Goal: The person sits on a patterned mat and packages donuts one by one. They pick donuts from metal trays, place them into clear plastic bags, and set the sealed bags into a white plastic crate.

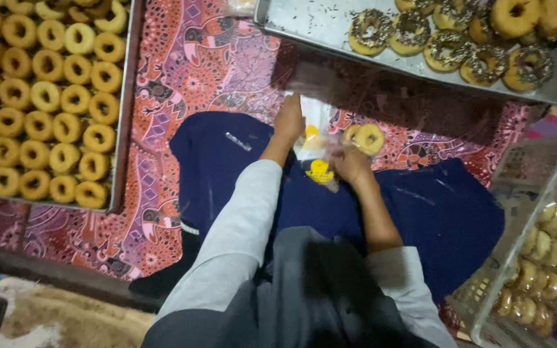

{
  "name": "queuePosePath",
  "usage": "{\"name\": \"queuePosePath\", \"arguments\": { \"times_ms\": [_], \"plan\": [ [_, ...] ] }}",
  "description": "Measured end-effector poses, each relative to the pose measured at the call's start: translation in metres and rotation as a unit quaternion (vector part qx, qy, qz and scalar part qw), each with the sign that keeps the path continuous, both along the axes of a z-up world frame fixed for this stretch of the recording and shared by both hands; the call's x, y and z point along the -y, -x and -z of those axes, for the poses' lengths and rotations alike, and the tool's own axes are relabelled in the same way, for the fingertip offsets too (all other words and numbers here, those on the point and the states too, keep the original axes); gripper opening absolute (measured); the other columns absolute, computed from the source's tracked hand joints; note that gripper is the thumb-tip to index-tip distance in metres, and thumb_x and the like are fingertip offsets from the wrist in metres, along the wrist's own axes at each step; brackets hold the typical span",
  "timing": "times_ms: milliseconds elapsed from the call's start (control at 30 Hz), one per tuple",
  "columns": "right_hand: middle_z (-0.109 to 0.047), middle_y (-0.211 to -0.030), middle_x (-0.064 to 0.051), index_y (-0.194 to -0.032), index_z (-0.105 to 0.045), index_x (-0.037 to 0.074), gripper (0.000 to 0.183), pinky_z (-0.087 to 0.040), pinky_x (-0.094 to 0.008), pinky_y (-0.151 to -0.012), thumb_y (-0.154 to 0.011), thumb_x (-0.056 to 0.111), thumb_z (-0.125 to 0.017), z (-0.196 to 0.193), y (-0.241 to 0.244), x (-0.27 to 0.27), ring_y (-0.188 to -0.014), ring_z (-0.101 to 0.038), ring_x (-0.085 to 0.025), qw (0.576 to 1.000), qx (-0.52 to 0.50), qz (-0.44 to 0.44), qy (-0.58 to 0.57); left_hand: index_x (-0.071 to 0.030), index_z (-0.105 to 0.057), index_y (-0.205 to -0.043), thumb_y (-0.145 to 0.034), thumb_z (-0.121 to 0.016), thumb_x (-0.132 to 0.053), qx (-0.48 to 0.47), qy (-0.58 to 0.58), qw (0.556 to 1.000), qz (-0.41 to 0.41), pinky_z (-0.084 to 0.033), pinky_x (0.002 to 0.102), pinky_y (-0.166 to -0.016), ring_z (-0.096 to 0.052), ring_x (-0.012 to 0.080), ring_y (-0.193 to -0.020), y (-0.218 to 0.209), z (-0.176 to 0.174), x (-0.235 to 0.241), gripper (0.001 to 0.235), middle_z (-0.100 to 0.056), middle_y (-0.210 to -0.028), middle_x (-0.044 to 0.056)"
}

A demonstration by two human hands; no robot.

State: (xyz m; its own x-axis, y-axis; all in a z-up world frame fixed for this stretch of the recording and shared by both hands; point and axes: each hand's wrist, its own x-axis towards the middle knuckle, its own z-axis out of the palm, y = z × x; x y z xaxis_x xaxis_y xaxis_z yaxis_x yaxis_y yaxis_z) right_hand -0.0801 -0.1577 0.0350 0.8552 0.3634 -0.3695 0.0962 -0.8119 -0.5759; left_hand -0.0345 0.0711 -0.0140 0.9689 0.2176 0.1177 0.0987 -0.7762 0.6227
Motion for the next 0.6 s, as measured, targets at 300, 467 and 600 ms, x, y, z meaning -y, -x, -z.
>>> {"name": "queuePosePath", "arguments": {
  "times_ms": [300,467,600],
  "plan": [
    [-0.070,-0.102,-0.023,-0.126,-0.064,0.000,0.048,-0.054,-0.043,-0.084,-0.091,0.031,-0.079,-0.050,-0.034,-0.030,-0.093,-0.069,-0.038,0.955,0.265,0.089,-0.103,-0.005,-0.067,-0.095,-0.084,-0.066,-0.001,-0.062,-0.059,0.993,0.081,-0.058,0.051,-0.075,-0.071,0.0406,-0.087,0.010,-0.024,0.008,0.011,-0.067,-0.110,0.015],
    [-0.079,-0.107,-0.013,-0.118,-0.078,0.009,0.029,-0.058,-0.037,-0.089,-0.095,0.026,-0.073,-0.067,-0.078,-0.060,-0.096,-0.078,-0.028,0.993,0.000,0.024,-0.118,-0.003,-0.064,-0.114,-0.077,-0.076,-0.011,0.156,0.057,0.985,0.042,-0.058,0.045,-0.072,-0.071,0.0390,-0.082,0.036,-0.119,0.003,0.040,-0.066,-0.120,0.021],
    [-0.075,-0.116,-0.016,-0.119,-0.073,0.005,0.028,-0.055,-0.038,-0.098,-0.095,0.019,-0.073,-0.111,-0.049,-0.071,-0.110,-0.073,-0.031,0.973,0.117,0.021,-0.195,-0.004,-0.055,-0.134,-0.082,-0.067,-0.004,0.160,0.223,0.959,-0.067,-0.060,0.035,-0.072,-0.074,0.0303,-0.083,0.030,-0.151,-0.013,0.054,-0.071,-0.103,0.018]
  ]
}}
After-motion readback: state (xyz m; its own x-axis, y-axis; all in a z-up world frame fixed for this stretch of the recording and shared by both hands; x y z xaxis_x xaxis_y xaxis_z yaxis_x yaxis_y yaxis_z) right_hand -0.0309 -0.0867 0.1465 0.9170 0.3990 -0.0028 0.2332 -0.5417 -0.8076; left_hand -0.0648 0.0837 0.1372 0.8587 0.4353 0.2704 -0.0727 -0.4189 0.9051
